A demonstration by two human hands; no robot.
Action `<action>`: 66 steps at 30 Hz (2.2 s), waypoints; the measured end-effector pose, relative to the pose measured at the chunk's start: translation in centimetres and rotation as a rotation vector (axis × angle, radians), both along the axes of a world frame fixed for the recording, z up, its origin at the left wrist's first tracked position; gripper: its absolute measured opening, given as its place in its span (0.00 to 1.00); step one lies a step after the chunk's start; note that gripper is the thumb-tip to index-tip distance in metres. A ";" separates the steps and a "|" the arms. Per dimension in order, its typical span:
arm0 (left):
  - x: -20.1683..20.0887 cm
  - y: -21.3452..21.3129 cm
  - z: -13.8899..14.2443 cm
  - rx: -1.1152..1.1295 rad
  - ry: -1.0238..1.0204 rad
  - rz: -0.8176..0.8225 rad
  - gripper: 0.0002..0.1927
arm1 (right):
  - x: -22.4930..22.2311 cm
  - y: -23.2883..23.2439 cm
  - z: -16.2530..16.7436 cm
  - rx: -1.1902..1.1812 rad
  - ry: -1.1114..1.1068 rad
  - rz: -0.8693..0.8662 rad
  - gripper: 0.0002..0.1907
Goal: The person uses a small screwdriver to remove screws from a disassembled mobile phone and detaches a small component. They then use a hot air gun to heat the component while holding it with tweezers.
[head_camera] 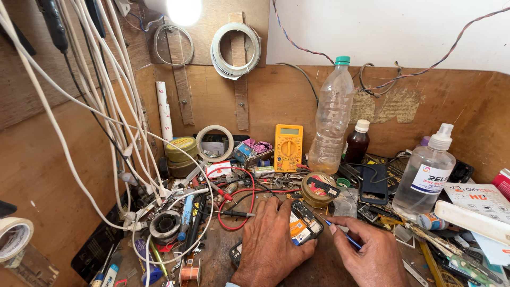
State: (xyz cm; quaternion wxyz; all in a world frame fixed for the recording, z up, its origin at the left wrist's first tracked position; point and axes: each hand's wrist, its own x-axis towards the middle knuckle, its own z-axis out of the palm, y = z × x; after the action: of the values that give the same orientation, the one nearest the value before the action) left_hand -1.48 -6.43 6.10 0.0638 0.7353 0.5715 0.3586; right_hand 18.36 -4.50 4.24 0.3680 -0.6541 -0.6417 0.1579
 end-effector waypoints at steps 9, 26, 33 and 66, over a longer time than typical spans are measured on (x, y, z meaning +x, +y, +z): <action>0.0 -0.2 0.6 -0.069 -0.010 0.034 0.42 | 0.1 -0.1 -0.1 0.011 -0.016 0.028 0.15; 0.2 -0.1 0.5 -0.098 0.052 0.034 0.42 | -0.2 -0.4 0.1 0.053 -0.106 0.138 0.16; 0.3 -0.2 0.6 -0.112 0.066 0.038 0.43 | -0.2 -0.3 0.2 0.043 -0.130 0.172 0.15; 0.5 -0.8 1.1 0.078 0.000 -0.015 0.45 | 0.0 -0.3 -0.5 0.264 0.224 0.017 0.15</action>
State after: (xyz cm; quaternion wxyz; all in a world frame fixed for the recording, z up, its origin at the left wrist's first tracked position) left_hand -1.02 -7.18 7.24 0.0376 0.7414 0.5518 0.3801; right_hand 18.35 -4.77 3.70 0.5188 -0.5728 -0.6173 0.1472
